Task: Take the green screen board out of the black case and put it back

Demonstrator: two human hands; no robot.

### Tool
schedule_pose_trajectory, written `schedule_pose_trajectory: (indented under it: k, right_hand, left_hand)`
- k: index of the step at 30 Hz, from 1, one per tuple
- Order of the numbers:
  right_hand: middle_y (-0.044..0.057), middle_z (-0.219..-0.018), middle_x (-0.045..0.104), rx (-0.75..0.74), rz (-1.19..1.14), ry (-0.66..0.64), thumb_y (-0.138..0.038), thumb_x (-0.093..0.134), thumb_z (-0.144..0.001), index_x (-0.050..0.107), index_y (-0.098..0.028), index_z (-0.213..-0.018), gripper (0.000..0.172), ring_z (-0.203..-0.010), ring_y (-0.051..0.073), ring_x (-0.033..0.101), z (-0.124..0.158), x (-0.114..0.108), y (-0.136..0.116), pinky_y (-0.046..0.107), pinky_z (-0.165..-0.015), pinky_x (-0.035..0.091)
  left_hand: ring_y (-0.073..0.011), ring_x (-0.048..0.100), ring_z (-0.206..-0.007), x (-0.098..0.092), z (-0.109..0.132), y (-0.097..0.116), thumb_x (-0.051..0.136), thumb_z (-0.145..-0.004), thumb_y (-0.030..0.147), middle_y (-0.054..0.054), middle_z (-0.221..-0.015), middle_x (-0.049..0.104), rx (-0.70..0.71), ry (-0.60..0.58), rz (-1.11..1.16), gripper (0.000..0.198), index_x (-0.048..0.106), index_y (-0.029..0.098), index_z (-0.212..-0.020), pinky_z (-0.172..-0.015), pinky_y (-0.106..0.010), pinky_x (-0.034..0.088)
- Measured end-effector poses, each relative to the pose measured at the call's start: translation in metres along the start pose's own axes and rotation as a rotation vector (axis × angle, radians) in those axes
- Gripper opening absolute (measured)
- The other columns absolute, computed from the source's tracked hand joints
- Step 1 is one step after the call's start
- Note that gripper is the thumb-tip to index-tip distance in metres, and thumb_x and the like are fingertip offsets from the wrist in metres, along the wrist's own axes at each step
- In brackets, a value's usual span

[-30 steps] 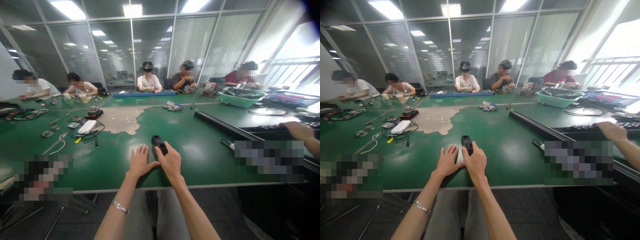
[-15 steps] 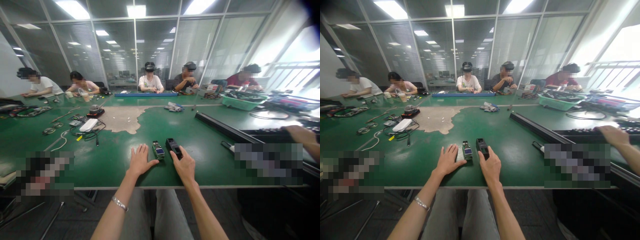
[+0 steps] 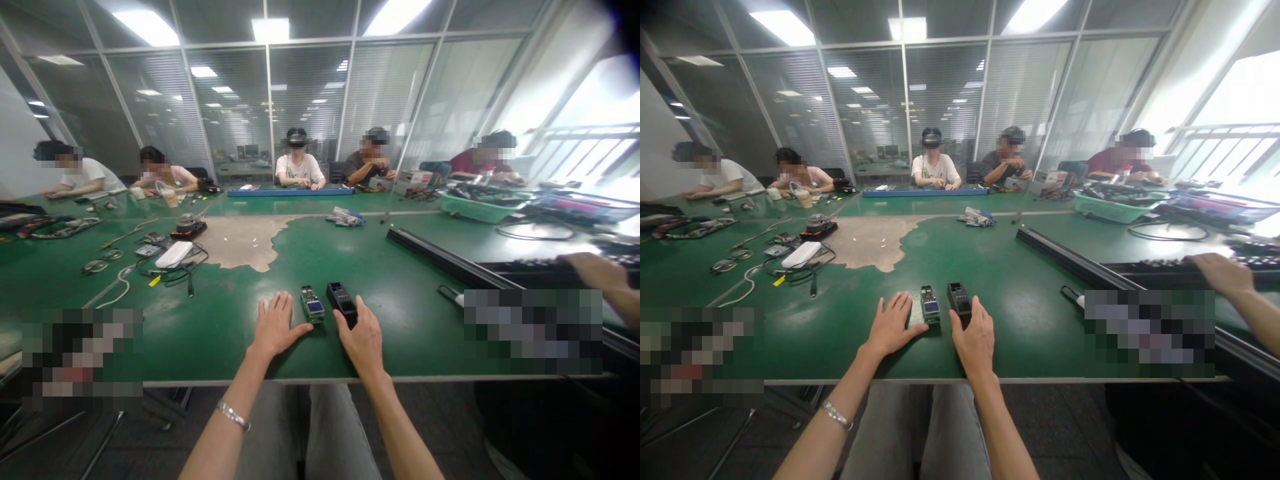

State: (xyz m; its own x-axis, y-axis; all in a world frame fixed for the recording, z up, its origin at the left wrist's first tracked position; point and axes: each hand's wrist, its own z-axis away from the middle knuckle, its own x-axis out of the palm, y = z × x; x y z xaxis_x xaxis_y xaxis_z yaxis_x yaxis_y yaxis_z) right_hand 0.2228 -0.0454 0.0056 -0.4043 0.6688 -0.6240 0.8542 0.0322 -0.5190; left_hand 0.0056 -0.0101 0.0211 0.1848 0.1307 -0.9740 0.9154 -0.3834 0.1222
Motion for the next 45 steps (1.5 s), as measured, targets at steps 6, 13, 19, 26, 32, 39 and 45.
schedule_pose_trajectory:
  k: [6, 13, 19, 26, 32, 39, 45]
  right_hand:
    - [0.021, -0.126, 0.06, -0.056, -0.02, 0.013, -0.047, 0.051, -0.091, 0.049, -0.007, -0.136, 0.06, -0.116, 0.031, 0.055, -0.001, 0.0, 0.0, 0.046, -0.099, 0.045]
    - [0.019, -0.119, 0.063, -0.07, 0.014, -0.047, -0.044, 0.046, -0.093, 0.05, -0.009, -0.135, 0.055, -0.109, 0.029, 0.058, 0.002, 0.001, -0.001, 0.045, -0.095, 0.047]
    - [0.018, -0.12, 0.064, -0.063, 0.027, -0.054, -0.043, 0.044, -0.093, 0.049, -0.009, -0.136, 0.055, -0.109, 0.029, 0.058, 0.002, 0.0, -0.004, 0.044, -0.095, 0.047]
    - [0.021, -0.122, 0.065, 0.057, -0.044, -0.015, -0.047, 0.049, -0.09, 0.054, -0.006, -0.132, 0.059, -0.108, 0.03, 0.062, -0.005, -0.005, -0.012, 0.045, -0.095, 0.048]
    - [0.019, -0.122, 0.065, 0.011, -0.184, -0.009, -0.047, 0.05, -0.09, 0.058, -0.008, -0.129, 0.056, -0.107, 0.027, 0.063, -0.021, -0.009, -0.049, 0.04, -0.094, 0.049]
    - [0.019, -0.118, 0.067, -0.042, -0.074, -0.116, -0.044, 0.049, -0.09, 0.058, -0.008, -0.128, 0.053, -0.109, 0.03, 0.062, -0.019, 0.001, -0.079, 0.042, -0.095, 0.046]
    - [0.016, -0.114, 0.067, -0.085, 0.038, -0.161, -0.038, 0.051, -0.089, 0.056, -0.01, -0.129, 0.049, -0.104, 0.03, 0.061, -0.006, 0.006, -0.085, 0.039, -0.089, 0.047]
  left_hand:
    - [-0.0334, 0.022, -0.145, -0.002, 0.0, 0.0, 0.021, -0.084, 0.084, -0.013, -0.156, 0.031, 0.001, -0.007, -0.005, 0.094, 0.034, 0.017, -0.149, -0.117, -0.059, 0.01]
    - [-0.0328, 0.022, -0.145, -0.002, 0.001, 0.0, 0.021, -0.084, 0.084, -0.012, -0.157, 0.03, -0.009, -0.005, 0.004, 0.094, 0.034, 0.017, -0.149, -0.117, -0.058, 0.01]
    - [-0.0338, 0.021, -0.145, -0.003, 0.0, 0.0, 0.024, -0.085, 0.083, -0.012, -0.157, 0.03, -0.014, -0.032, -0.002, 0.092, 0.032, 0.019, -0.15, -0.117, -0.058, 0.009]
    - [-0.033, 0.022, -0.145, -0.004, 0.0, 0.0, 0.024, -0.085, 0.082, -0.013, -0.157, 0.03, -0.008, -0.017, 0.009, 0.091, 0.033, 0.019, -0.15, -0.117, -0.057, 0.01]
    - [-0.0326, 0.022, -0.145, -0.004, 0.001, 0.001, 0.023, -0.085, 0.083, -0.014, -0.156, 0.032, -0.004, -0.005, 0.001, 0.092, 0.034, 0.017, -0.149, -0.117, -0.058, 0.009]
    - [-0.0309, 0.022, -0.145, -0.004, 0.001, -0.001, 0.025, -0.089, 0.077, -0.013, -0.156, 0.031, -0.002, -0.013, 0.005, 0.084, 0.033, 0.018, -0.149, -0.117, -0.058, 0.01]
    - [-0.0325, 0.02, -0.145, -0.003, 0.001, -0.002, 0.033, -0.089, 0.071, -0.012, -0.157, 0.029, 0.011, -0.023, -0.022, 0.081, 0.03, 0.018, -0.15, -0.116, -0.058, 0.011]
